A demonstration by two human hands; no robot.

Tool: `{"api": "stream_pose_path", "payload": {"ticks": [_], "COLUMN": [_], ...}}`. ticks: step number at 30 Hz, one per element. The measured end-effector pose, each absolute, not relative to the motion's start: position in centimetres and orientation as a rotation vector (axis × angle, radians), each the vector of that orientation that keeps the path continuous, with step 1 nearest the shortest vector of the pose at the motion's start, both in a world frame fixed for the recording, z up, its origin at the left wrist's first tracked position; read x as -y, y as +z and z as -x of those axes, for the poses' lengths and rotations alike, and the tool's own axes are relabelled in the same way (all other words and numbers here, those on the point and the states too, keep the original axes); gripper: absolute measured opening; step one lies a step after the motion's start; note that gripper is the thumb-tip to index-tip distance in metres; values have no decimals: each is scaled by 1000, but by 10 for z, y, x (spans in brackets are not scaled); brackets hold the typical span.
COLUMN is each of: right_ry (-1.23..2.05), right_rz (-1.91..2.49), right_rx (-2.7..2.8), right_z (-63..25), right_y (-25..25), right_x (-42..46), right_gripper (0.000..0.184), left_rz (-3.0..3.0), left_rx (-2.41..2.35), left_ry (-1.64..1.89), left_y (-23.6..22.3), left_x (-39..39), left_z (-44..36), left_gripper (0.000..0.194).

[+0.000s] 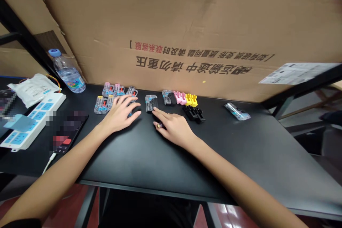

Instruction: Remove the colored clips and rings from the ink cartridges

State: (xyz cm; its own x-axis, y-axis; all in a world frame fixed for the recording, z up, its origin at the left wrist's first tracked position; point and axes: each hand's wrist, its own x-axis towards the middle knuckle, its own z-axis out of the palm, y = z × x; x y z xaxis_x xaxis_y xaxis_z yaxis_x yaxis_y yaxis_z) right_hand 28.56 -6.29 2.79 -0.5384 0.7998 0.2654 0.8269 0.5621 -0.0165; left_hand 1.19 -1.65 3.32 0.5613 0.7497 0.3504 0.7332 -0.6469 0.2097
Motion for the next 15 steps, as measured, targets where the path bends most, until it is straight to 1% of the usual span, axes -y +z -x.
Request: {"api": "stream_pose_path", "payload": {"ticks": [3,7,9,11,15], "right_ry": [-119,-27,-32,-31,34], "right_rz": [1276,1075,1040,1062,1101], "right_rx": [2591,2605,2560,2509,2495], "right_z": [-286,-292,-298,-305,-317], "right_y": [33,35,33,29,21], "right_x": [77,93,97,96,88], "right_gripper": [41,37,36,36,37], "left_rz": [-2721,-2701,-2695,-2686,-2703], "left_rx": [-1282,-1193,-1137,-1083,-1011], "left_ry": [636,594,563,538,511], "left_y": [33,33,34,34,34], "left_x": [17,20,23,25,27], "left_z": [-12,-16,-19,-21,-23], "left_gripper": [41,72,81,78,57]}}
